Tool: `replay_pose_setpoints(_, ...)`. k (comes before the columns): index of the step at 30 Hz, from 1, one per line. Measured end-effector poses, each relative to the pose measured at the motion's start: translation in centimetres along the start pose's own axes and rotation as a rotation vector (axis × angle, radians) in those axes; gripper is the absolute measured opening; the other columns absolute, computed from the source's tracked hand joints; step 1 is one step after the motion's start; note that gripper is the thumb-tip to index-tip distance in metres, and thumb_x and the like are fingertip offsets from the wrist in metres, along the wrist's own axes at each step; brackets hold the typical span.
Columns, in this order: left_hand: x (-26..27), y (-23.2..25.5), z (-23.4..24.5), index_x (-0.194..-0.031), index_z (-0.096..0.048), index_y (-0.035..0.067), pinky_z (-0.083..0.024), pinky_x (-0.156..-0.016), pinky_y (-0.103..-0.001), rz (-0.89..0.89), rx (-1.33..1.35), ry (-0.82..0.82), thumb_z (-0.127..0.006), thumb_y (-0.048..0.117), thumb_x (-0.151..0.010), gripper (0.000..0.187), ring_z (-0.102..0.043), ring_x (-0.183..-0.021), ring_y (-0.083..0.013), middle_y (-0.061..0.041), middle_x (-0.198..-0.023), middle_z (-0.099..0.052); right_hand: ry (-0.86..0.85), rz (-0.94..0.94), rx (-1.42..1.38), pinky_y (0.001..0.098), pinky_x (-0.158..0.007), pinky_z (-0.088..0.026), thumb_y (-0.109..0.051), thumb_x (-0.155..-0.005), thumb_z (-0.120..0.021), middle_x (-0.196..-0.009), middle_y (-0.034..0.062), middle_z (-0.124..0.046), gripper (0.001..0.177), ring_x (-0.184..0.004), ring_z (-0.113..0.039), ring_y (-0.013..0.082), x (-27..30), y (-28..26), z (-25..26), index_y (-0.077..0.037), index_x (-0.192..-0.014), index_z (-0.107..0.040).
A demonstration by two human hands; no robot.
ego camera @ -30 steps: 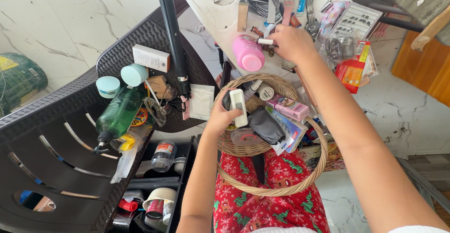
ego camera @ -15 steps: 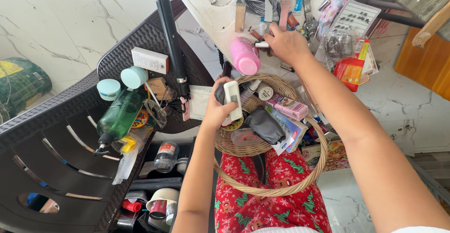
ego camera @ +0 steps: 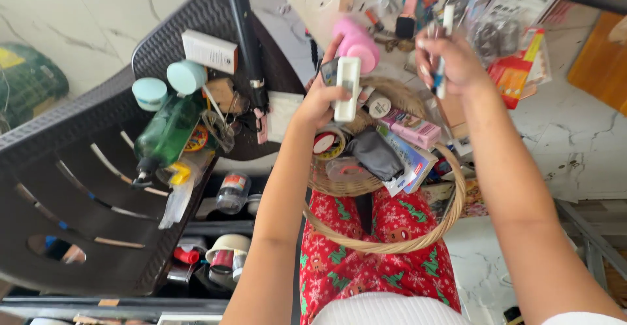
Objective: The person picks up several small containers, electronic accessories, and batteries from a table by hand and places them into a wicker basket.
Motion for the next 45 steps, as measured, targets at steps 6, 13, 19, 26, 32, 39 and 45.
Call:
replay_pose_setpoints(6, -0.2, 1.0, -0.1, -0.165, -0.018, 0.035, -0.062, -0.074, -0.049, 0.018, -0.062, -0.050, -0.067, -0.009, -0.064, 0.121, -0.072, -0.086, -0.0344, -0.012, -0.113, -0.059, -0.144, -0.499, 0.533, 0.0346, -0.047, -0.052, -0.011, -0.082, -0.079, -0.074, 0.0054, -0.066, 0.023, -0.059, -0.065, 0.0152, 6.0, 3.3, -2.0, -0.002, -0.096, -0.063)
replay_pose_setpoints(13, 5.5, 0.6, 3.9, -0.143, -0.052, 0.000, -0.062, -0.094, -0.044, -0.135, -0.292, 0.140, -0.068, -0.003, -0.070, 0.074, -0.073, -0.102, -0.0277, -0.015, -0.114, -0.071, -0.541, -0.491, 1.339, 0.0400, -0.066, -0.056, -0.038, -0.077, -0.083, -0.080, 0.0090, -0.074, 0.038, -0.073, -0.070, 0.0234, 6.8, 7.8, -11.7, -0.008, -0.095, -0.069)
replay_pose_setpoints(19, 13.5, 0.6, 6.0, -0.125, -0.058, -0.002, -0.060, -0.086, -0.038, -0.102, -0.476, 0.350, -0.069, -0.005, -0.070, 0.057, -0.073, -0.095, -0.0229, -0.012, -0.102, -0.074, -0.522, -0.311, 1.863, 0.0462, -0.066, -0.058, -0.058, -0.074, -0.081, -0.080, 0.0134, -0.073, 0.060, -0.077, -0.073, 0.0340, 7.9, 10.8, -15.0, -0.006, -0.100, -0.068)
replay_pose_setpoints(26, 15.4, -0.8, 5.4, -0.124, -0.062, 0.000, -0.052, -0.086, -0.027, -0.055, -0.695, 0.406, -0.070, -0.001, -0.073, 0.052, -0.061, -0.095, -0.0116, -0.004, -0.103, -0.066, -0.732, -0.066, 2.035, 0.0418, -0.050, -0.059, -0.058, -0.078, -0.080, -0.067, 0.0100, -0.071, 0.090, -0.059, -0.074, 0.0275, 9.8, 16.6, -16.8, 0.007, -0.132, -0.051)
replay_pose_setpoints(32, 13.9, -2.4, 5.7, -0.140, -0.052, -0.002, -0.053, -0.089, -0.028, -0.070, -0.750, 0.445, -0.073, 0.005, -0.071, 0.073, -0.063, -0.103, -0.0131, -0.009, -0.117, -0.066, -0.525, 0.055, 1.983, 0.0373, -0.057, -0.058, -0.051, -0.073, -0.079, -0.079, 0.0084, -0.072, 0.052, -0.070, -0.073, 0.0241, 7.8, 24.1, -16.8, -0.003, -0.092, -0.071)
replay_pose_setpoints(39, 14.0, -2.1, 5.1, -0.143, -0.049, -0.004, -0.054, -0.087, -0.029, -0.007, -0.858, 0.487, -0.074, 0.009, -0.068, 0.080, -0.064, -0.103, -0.0166, -0.012, -0.125, -0.064, -0.350, -0.054, 1.881, 0.0422, -0.055, -0.059, -0.033, -0.090, -0.065, -0.081, 0.0086, -0.075, 0.026, -0.070, -0.075, 0.0262, 6.6, 27.7, -18.5, -0.009, -0.088, -0.074)
replay_pose_setpoints(45, 14.7, -0.9, 3.8, -0.136, -0.060, -0.005, -0.053, -0.095, -0.029, -0.094, -0.887, 0.382, -0.070, 0.006, -0.073, 0.065, -0.062, -0.108, -0.0164, -0.013, -0.117, -0.070, -0.583, -0.364, 1.917, 0.0408, -0.063, -0.060, -0.042, -0.068, -0.085, -0.083, 0.0107, -0.074, 0.044, -0.075, -0.074, 0.0271, 7.5, 21.0, -19.2, -0.006, -0.088, -0.073)
Point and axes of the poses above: each hand's wrist, its own x-axis away from the middle knuckle, its own z-axis out of the back of the hand, y = z × x, the point moved 2 cm from there along -x, towards the middle knuckle
